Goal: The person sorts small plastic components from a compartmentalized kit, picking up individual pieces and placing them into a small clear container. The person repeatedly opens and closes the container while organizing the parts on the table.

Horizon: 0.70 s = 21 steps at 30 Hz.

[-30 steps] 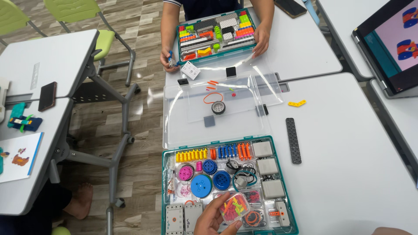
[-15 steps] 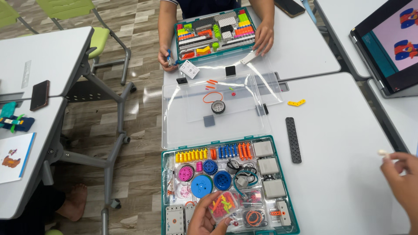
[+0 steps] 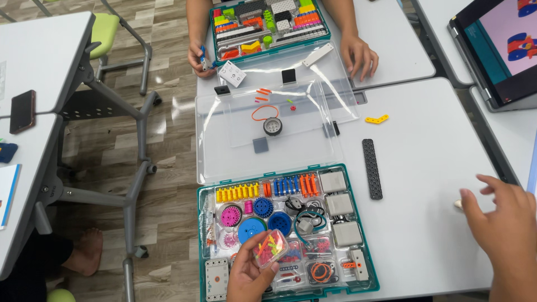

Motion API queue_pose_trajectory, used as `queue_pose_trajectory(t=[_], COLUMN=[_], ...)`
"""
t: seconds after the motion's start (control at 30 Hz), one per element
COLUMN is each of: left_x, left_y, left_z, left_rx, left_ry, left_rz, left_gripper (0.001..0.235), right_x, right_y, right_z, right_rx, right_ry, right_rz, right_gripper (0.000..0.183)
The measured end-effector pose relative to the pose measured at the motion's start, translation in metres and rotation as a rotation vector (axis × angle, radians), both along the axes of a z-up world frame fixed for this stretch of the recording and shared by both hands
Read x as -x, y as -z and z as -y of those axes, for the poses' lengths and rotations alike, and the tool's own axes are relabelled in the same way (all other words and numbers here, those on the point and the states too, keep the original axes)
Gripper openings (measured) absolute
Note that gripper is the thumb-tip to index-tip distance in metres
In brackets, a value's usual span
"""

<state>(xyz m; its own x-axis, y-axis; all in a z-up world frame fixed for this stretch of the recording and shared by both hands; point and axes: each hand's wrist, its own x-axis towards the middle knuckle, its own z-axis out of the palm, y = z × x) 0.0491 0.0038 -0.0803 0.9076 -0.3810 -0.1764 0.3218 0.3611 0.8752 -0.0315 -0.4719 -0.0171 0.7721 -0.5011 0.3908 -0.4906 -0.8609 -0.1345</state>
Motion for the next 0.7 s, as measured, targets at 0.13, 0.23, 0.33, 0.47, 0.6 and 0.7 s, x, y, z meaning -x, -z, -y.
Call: queue_pose_trajectory(t=[0.13,0.23,0.33,0.47,0.6,0.7], left_x=[-0.003,-0.006,-0.008,-0.009,-0.014,-0.012], left_y=[-0.005,-0.007,-0.008,-0.010,-0.020,-0.025], left_z=[0.001,0.003,0.004,0.007,0.006,0.007], left_rx=[-0.029,-0.031,-0.030,-0.013,0.030,0.083], left_ry=[-0.018,-0.032,-0.050,-0.095,-0.109,-0.154], left_rz=[-0.110,-0.124,-0.095,-0.176,-0.256,-0.284], left_gripper=[0.070,0.068,0.064,0.055,0.043,0.039], right_x=[-0.074,-0.147,-0.222,-0.307,-0.340,-0.337], right_y=[-0.035,-0.042,-0.032,-0.006,0.013,0.019], right_z=[-0.048,-0.087,-0.122,-0.147,-0.156,-0.156], right_rx=[-0.210,-0.398,-0.583,-0.365,-0.243,-0.194], right_ry=[-0.289,-0.548,-0.653,-0.639,-0.640,-0.680], right_rz=[0.052,-0.014,-0.125,-0.092,0.006,0.014], right_gripper=[0.038,0.036,0.037,0.040,0.033,0.018])
